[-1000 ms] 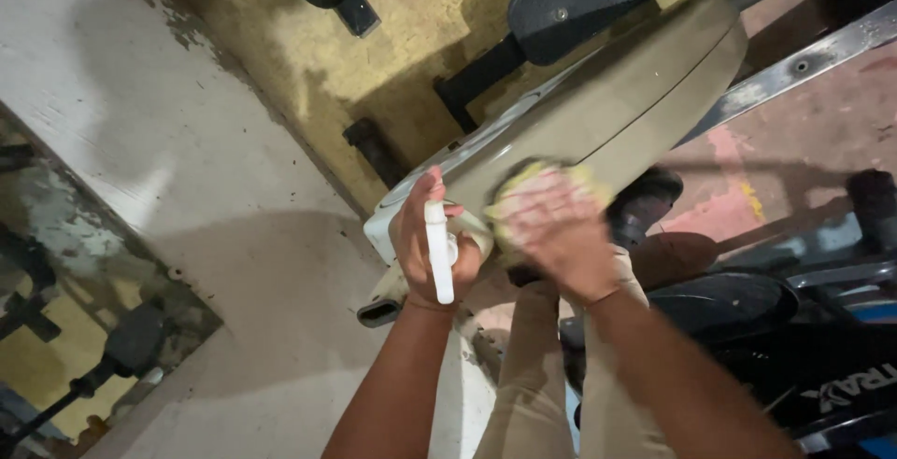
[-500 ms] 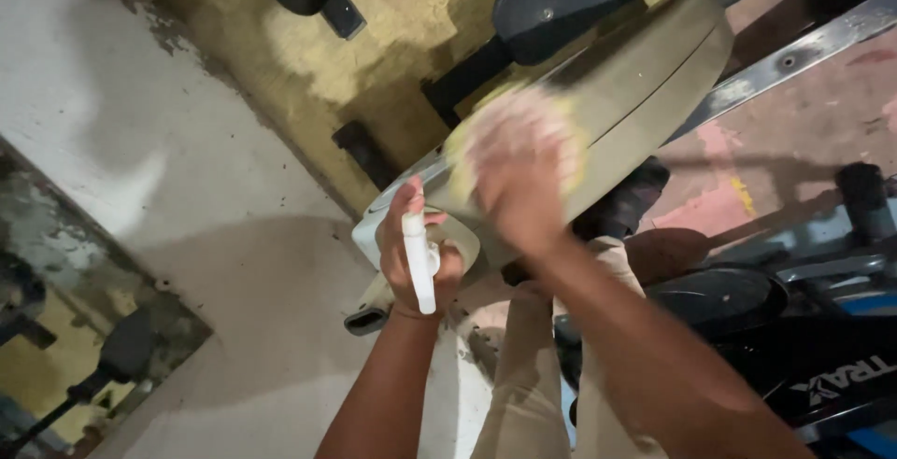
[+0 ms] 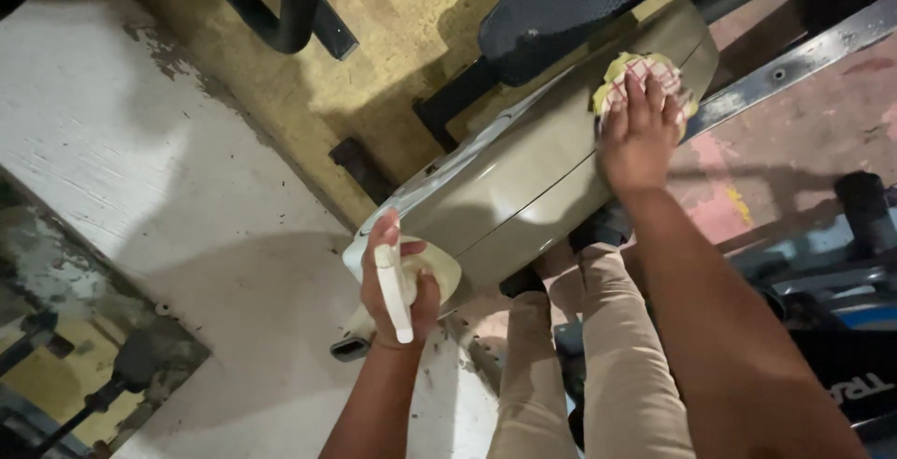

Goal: Cleaning gym equipment by spraying it with cleaner and wiping it down with a cloth.

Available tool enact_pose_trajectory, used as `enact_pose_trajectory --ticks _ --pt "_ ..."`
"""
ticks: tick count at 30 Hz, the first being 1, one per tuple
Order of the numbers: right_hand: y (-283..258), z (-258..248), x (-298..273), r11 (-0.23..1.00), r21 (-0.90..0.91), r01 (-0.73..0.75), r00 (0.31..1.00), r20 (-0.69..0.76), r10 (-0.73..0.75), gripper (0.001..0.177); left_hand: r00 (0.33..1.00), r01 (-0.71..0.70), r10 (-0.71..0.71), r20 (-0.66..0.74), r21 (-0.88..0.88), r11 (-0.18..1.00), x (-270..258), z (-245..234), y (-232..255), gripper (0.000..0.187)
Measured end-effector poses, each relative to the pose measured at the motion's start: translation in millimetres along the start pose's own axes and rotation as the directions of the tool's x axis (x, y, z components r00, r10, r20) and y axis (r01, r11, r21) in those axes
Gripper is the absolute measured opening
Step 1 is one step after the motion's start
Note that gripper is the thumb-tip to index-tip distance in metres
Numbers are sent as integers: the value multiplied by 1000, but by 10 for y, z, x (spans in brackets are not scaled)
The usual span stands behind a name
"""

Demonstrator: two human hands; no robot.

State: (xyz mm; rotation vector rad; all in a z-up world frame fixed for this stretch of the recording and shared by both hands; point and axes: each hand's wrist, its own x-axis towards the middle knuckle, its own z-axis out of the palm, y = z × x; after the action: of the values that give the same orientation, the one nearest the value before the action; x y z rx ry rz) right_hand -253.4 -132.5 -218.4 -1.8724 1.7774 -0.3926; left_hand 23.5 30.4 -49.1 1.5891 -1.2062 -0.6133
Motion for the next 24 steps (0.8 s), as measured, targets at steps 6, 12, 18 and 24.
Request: enact_pose_trajectory --ticks 6,12,18,24 --pt "-815 -44 -608 954 -296 50 997 64 -32 51 990 12 -35 135 173 985 264 431 207 57" --pt "-281 -329 -694 871 252 421 853 218 -475 46 921 -280 132 366 389 878 598 1178 379 42" --pt "417 -371 32 935 23 354 912 213 -351 51 895 -258 120 430 278 925 608 1684 119 31" --pt "1038 -197 601 958 231 173 982 36 -186 45 850 -201 68 522 202 959 660 1880 95 28"
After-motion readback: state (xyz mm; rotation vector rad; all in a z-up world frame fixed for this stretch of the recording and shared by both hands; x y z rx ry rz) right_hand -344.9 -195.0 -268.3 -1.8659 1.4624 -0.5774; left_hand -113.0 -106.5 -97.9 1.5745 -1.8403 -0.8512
